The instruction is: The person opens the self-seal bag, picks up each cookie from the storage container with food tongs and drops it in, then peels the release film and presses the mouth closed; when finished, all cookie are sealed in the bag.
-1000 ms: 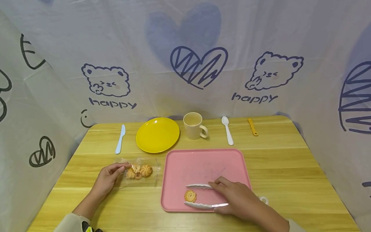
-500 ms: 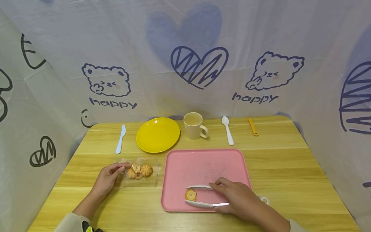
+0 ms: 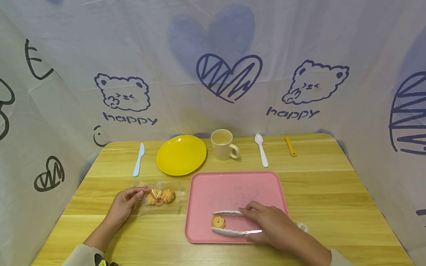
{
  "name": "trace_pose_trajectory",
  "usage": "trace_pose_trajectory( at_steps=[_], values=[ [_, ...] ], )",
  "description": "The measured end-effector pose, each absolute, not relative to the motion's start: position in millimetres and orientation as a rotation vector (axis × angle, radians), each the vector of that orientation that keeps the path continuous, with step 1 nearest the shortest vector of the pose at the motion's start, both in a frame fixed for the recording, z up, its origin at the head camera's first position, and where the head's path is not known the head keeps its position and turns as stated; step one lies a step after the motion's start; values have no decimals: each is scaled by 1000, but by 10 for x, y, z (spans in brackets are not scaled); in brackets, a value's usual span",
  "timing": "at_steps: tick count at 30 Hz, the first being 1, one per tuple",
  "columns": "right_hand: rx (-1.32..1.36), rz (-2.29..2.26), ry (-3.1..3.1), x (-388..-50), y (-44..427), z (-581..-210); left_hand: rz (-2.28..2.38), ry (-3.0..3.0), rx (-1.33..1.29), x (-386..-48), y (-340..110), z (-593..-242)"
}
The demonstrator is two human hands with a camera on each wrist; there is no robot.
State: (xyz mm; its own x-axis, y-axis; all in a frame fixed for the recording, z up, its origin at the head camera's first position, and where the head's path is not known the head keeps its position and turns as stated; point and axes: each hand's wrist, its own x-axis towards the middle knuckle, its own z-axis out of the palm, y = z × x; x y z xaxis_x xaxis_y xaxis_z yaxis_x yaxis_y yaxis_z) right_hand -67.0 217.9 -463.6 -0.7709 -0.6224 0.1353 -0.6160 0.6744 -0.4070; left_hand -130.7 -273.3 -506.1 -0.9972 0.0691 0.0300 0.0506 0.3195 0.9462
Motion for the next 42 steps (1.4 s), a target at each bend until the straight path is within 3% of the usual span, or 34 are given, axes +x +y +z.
trace_pose_trajectory(
  at_steps=[17, 42],
  values=[
    [-1100, -651, 2849, -985, 1936, -4528, 1817, 2543, 116, -1299, -2736, -5068],
    [-1164, -602, 2768, -1602, 1012, -4351, 1818, 2533, 102, -1307, -2734, -5064]
  ],
)
